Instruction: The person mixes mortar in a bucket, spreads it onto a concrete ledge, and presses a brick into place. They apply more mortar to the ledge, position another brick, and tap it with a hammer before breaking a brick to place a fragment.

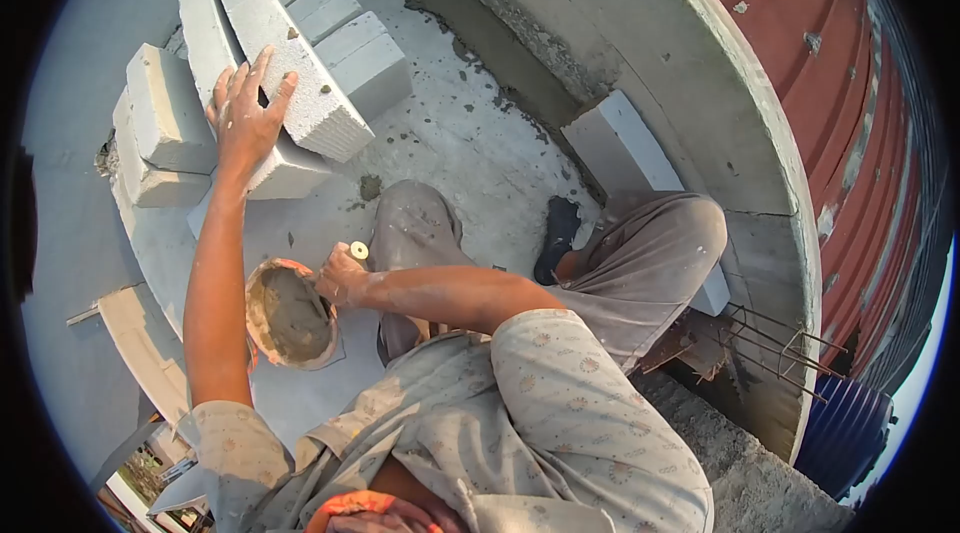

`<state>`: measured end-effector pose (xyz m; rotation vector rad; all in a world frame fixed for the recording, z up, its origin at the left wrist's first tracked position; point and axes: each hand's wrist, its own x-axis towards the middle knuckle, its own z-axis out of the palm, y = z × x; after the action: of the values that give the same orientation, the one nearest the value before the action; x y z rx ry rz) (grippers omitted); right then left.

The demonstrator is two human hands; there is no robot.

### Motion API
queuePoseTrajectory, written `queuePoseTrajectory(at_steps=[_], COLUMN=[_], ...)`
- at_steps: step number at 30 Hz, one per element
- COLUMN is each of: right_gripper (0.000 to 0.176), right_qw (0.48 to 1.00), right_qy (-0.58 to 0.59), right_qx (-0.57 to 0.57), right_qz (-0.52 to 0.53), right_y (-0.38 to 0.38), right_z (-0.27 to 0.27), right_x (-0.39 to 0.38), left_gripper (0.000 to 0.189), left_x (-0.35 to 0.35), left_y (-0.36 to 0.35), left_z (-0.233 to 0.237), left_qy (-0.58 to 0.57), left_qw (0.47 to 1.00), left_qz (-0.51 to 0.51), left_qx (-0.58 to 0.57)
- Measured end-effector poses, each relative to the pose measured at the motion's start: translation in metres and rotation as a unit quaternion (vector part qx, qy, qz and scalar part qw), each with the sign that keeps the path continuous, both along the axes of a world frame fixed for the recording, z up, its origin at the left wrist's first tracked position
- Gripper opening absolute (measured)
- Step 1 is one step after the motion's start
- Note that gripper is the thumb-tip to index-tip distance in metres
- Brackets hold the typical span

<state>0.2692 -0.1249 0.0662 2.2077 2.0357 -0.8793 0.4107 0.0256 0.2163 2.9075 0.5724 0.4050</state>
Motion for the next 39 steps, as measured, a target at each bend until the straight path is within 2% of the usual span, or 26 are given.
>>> queuePoseTrajectory(at_steps=[2,5,7,8,9,10,11,12,15,18,22,24,27,29,30,31,32,34,37,38,39], right_gripper=[0.021,0.031,0.041,0.046,0.048,0.049,0.048,0.046,0.046,0.049,0.052,0.052,0.048,0.045,0.042,0.038,0.034,0.031,0.022,0.021,0.020], right_qw=[0.997,0.995,0.987,0.987,0.989,0.987,0.985,0.981,0.971,0.964,0.933,0.915,0.873,0.814,0.806,0.791,0.744,0.737,0.716,0.629,0.616], right_qy=[0.068,0.077,0.095,0.118,0.079,0.100,0.098,0.131,0.148,0.158,0.168,0.138,0.060,0.077,-0.003,-0.050,-0.062,-0.149,-0.098,0.022,0.038], right_qx=[0.017,0.000,0.100,0.076,0.080,0.052,0.081,0.064,0.108,0.119,0.138,0.161,0.153,0.112,0.145,0.101,0.050,0.024,-0.021,-0.046,-0.056], right_qz=[-0.034,-0.065,-0.087,-0.081,-0.094,-0.112,-0.116,-0.124,-0.153,-0.177,-0.287,-0.344,-0.459,-0.564,-0.574,-0.601,-0.663,-0.658,-0.690,-0.776,-0.784], right_y=[-0.022,-0.046,-0.064,-0.066,-0.066,-0.064,-0.064,-0.064,-0.076,-0.095,-0.172,-0.224,-0.313,-0.354,-0.391,-0.413,-0.422,-0.444,-0.466,-0.466,-0.467], right_z=[0.001,-0.029,-0.037,-0.020,-0.020,0.005,-0.010,-0.001,-0.008,0.006,0.033,0.056,0.116,0.186,0.192,0.214,0.239,0.261,0.259,0.259,0.258], right_x=[0.024,0.036,0.042,0.050,0.048,0.055,0.054,0.058,0.060,0.070,0.096,0.114,0.142,0.158,0.164,0.169,0.172,0.175,0.182,0.185,0.187], left_gripper=[0.071,0.071,0.070,0.070,0.071,0.072,0.072,0.073,0.075,0.075,0.075,0.072,0.071,0.070,0.070,0.070,0.070,0.070,0.070,0.069,0.068], left_x=[0.001,0.002,0.001,0.002,0.001,0.001,0.000,-0.001,0.002,-0.003,0.001,0.000,0.000,0.000,0.001,0.001,0.001,0.002,0.001,0.001,0.001], left_y=[-0.001,0.001,0.003,0.005,0.007,0.010,0.009,0.009,0.013,0.013,0.013,0.005,0.001,0.001,0.001,0.002,0.003,0.004,0.005,0.006,0.006], left_z=[-0.001,-0.002,-0.004,-0.007,-0.012,-0.017,-0.017,-0.019,-0.030,-0.025,-0.019,-0.007,-0.001,-0.002,-0.003,-0.004,-0.005,-0.007,-0.009,-0.010,-0.010], left_qy=[0.002,-0.010,-0.018,-0.036,-0.045,-0.067,-0.062,-0.074,-0.104,-0.078,-0.044,-0.028,-0.005,-0.004,0.002,0.003,0.006,0.009,0.010,0.010,0.010], left_qw=[1.000,1.000,0.999,0.999,0.998,0.997,0.998,0.997,0.994,0.997,0.998,0.999,1.000,1.000,1.000,1.000,1.000,1.000,1.000,1.000,1.000], left_qz=[0.000,-0.006,-0.010,-0.015,-0.016,-0.032,-0.020,-0.015,-0.018,-0.010,-0.024,-0.023,-0.003,-0.005,0.000,0.000,0.001,0.005,0.001,0.000,0.000], left_qx=[0.006,0.010,0.026,0.018,0.030,0.034,0.025,0.022,0.016,0.009,0.047,0.012,0.009,0.006,0.009,0.009,0.011,0.010,0.016,0.022,0.027])
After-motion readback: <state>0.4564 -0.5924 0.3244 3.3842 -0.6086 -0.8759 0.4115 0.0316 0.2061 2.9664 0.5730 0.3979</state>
